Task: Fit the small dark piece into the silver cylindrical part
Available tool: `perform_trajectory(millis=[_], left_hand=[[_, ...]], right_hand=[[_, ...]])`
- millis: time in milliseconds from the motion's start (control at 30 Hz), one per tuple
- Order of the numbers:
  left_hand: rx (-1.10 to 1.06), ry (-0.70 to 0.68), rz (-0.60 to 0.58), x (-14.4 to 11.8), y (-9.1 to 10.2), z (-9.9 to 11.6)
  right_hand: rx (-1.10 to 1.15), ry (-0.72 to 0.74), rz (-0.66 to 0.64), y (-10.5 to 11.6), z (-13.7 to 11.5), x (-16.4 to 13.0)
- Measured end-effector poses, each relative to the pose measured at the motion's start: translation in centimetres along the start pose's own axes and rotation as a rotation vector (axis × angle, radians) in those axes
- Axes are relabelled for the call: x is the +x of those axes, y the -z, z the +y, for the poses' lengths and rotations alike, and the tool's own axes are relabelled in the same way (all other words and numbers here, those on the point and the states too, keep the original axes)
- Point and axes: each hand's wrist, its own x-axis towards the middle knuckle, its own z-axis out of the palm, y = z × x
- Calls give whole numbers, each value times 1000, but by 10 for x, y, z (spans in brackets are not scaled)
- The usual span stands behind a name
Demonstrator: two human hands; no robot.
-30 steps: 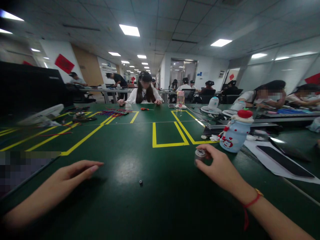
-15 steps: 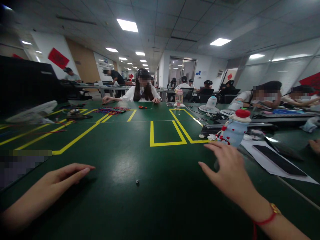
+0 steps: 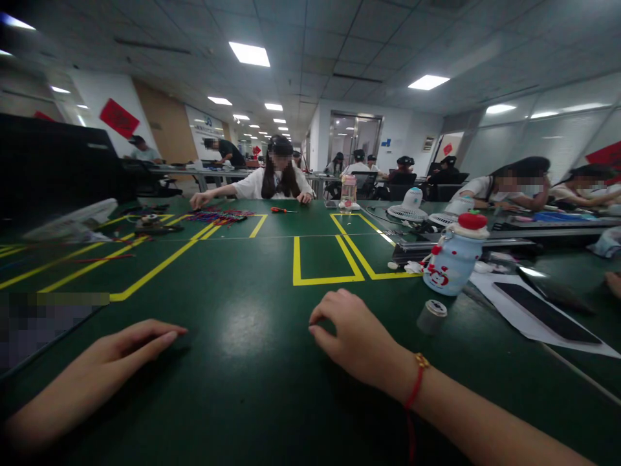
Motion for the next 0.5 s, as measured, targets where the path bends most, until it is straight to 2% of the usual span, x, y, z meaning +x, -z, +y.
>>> perform_trajectory(millis=[67,167,267,367,500], left_hand=[[0,-1,-18,0,-1,3],[-12,-2,-50,0,-3,7],[-14,9,-50,0,-3,11],[-8,17,-40,0,-3,11],[-19,-3,-41,-1,-3,7]], right_hand=[[-70,-100,102,27,20,-15],[-256,-333,220,65,54,-40],[-367,-552,207,92,89,-64],[-377,-650,152,106,119,-83],[-315,-644,70,109,144,-96]])
